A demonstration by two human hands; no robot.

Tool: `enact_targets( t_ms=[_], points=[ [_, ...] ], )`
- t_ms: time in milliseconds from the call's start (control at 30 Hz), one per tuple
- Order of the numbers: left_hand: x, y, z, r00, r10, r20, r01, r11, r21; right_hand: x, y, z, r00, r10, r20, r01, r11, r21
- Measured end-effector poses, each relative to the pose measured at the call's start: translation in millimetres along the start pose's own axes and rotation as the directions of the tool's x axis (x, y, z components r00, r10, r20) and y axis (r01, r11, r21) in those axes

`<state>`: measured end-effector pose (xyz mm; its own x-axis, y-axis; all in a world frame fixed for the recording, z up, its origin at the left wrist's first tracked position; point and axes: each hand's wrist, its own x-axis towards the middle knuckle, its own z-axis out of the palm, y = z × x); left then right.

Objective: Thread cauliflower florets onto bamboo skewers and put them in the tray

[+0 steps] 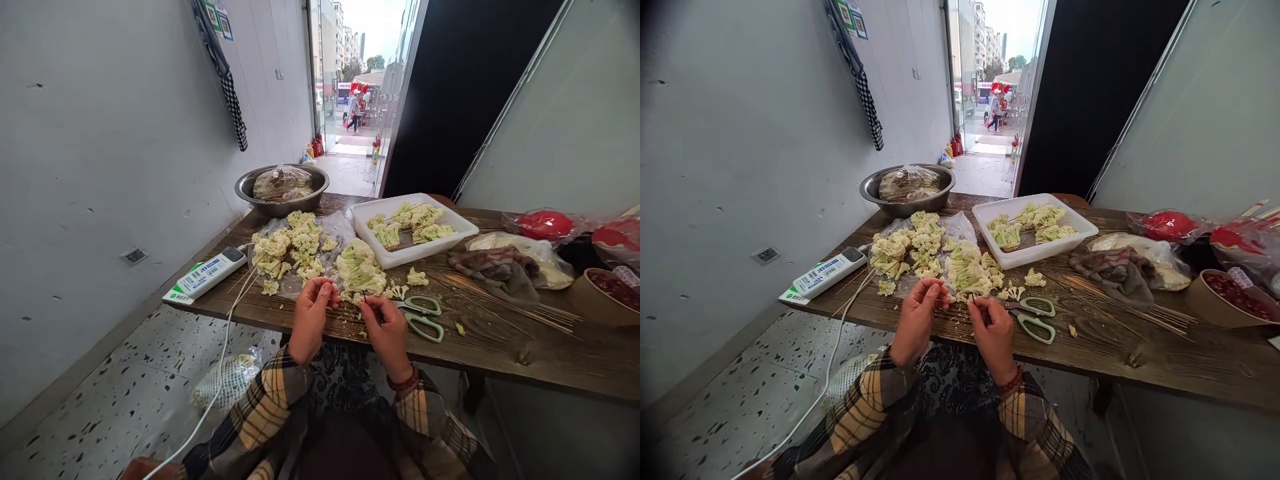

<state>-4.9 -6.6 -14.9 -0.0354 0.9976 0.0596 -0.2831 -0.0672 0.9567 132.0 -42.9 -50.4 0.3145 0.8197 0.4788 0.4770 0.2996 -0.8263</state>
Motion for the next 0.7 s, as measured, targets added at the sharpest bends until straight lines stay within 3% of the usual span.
enact_targets(
  t_ms=[700],
  points=[
    [8.4, -9.3, 6.3, 1.0, -0.025, -0.017, 0.026, 0.999, 0.029, 0.7, -3.2, -2.8, 0.998, 0.0, 0.058, 0.0, 1.0, 0.004]
  ],
)
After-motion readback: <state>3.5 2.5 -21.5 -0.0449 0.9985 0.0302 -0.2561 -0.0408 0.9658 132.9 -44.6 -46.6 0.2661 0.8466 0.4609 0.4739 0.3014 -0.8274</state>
